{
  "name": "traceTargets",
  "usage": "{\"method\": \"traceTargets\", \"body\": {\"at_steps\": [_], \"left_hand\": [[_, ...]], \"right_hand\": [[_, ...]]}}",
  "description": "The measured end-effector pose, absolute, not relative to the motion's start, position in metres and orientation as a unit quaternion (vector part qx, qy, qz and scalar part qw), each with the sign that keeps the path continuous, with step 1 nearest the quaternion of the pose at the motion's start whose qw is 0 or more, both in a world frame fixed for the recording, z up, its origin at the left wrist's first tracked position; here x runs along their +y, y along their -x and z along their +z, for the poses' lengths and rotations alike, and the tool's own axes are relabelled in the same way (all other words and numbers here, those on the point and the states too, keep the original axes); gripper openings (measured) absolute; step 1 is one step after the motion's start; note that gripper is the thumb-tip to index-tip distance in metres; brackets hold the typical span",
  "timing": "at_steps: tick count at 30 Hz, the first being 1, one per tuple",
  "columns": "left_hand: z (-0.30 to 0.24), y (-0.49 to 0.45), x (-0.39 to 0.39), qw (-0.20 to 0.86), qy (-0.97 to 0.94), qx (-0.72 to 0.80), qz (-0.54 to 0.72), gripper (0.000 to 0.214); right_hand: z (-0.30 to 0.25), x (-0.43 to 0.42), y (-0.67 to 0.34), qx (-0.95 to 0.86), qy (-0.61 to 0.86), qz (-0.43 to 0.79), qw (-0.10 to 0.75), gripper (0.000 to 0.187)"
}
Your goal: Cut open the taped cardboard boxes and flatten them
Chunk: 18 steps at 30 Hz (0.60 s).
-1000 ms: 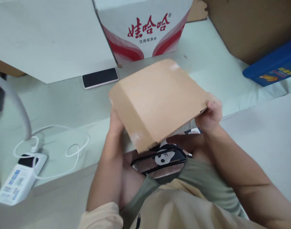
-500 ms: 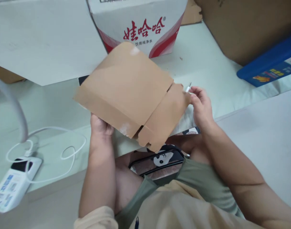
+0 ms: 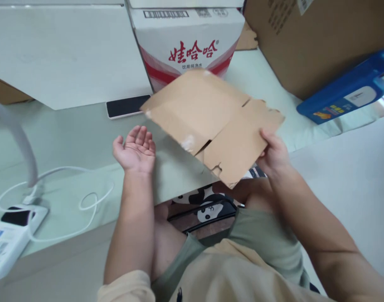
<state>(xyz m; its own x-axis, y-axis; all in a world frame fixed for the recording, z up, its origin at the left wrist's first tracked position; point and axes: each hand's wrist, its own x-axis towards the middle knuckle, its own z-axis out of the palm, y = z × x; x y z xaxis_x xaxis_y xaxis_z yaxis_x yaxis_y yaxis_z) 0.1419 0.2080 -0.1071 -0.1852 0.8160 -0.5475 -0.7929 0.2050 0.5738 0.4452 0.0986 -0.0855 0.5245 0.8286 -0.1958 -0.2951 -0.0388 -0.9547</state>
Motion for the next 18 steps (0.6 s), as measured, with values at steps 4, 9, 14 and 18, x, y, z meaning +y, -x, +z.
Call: {"method": "traceTargets", "body": {"at_steps": [4,9,14,18], "left_hand": [[-0.105,-0.136,0.204,0.664,-0.013,0.432,0.61,0.046],[-0.105,-0.136,0.202,0.688,-0.019,0.412,0.597,0.041],[-0.116,-0.132,0.206,0.702,-0.065,0.392,0.591,0.037],[-0.12,-0.131,0.209,0.696,-0.077,0.394,0.596,0.04]], "right_hand": [[-0.067,0.073,-0.477,-0.205,0.622,0.317,0.686,0.058],[-0.049,0.084,-0.515,-0.184,0.653,0.164,0.717,0.037],[-0.026,0.193,-0.547,-0.181,0.679,0.101,0.705,0.039],[-0.021,0.278,-0.563,-0.317,0.727,0.152,0.59,0.033]]}}
